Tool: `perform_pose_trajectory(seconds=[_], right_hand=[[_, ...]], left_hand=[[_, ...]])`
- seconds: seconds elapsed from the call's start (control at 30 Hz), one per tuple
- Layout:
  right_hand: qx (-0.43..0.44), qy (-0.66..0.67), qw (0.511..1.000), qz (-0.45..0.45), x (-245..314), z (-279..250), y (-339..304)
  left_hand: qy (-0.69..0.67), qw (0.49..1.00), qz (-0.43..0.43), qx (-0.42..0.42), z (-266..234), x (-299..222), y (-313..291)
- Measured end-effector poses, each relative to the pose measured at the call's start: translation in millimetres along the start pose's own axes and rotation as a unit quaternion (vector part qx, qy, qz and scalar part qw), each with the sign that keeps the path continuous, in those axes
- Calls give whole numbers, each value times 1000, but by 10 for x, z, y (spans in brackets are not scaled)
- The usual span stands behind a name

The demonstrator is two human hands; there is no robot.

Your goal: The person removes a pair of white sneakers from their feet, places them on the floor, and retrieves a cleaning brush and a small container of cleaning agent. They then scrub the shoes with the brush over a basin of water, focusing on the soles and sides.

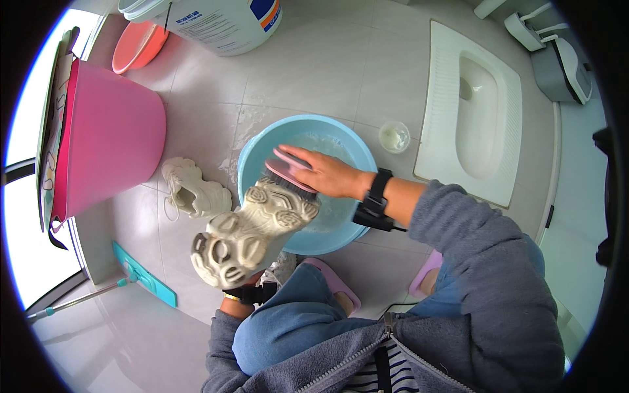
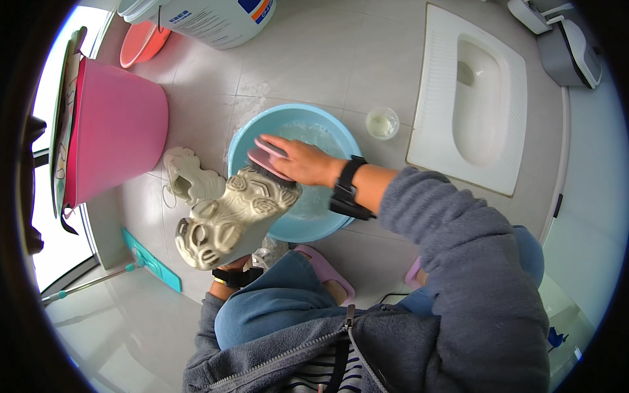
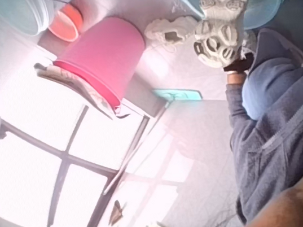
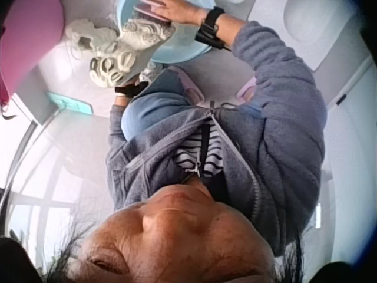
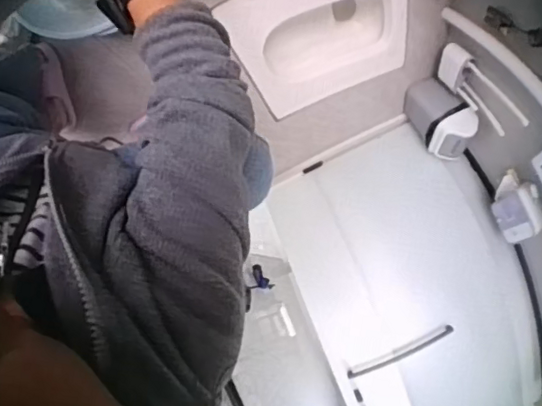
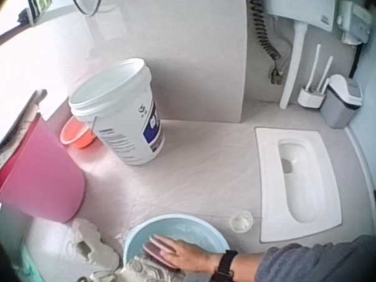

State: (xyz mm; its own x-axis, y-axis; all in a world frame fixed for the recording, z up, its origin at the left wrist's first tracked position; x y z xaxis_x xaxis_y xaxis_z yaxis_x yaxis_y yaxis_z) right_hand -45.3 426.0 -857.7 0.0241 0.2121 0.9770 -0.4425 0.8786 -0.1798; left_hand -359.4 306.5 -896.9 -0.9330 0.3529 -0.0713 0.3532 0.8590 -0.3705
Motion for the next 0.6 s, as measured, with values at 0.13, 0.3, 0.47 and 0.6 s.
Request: perform_pose_trajectory(seconds=[0.13,0.3,0.47,0.6], right_hand=[[19,60,996,57,-26,35,-21],[49,35,993,106,49,27,-227],[8,-24,999,32,151,94,-129],[-85,-336,932,109,-210,-148,-107]], left_hand=[[-30,994,-5,-102,-276,-7,-34],[-261,959,-71,-88,-84,138,53],[-867,490,-93,-23,49,73,123],[-910,412,-54,7,-171,-154,137]])
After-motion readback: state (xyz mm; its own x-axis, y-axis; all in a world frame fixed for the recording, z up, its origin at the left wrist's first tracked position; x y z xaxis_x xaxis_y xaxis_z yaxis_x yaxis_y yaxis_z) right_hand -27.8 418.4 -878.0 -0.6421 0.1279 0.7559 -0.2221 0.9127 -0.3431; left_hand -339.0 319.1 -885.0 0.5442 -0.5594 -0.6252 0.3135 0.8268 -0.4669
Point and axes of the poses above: each hand's wrist, its own y-axis towards the middle knuckle, its own z-axis out of the palm, x = y × z, the point moved 7 cm from there along y, towards the middle knuckle, and after that the axes turned 12 degrees about y, right-handed, at the moved point
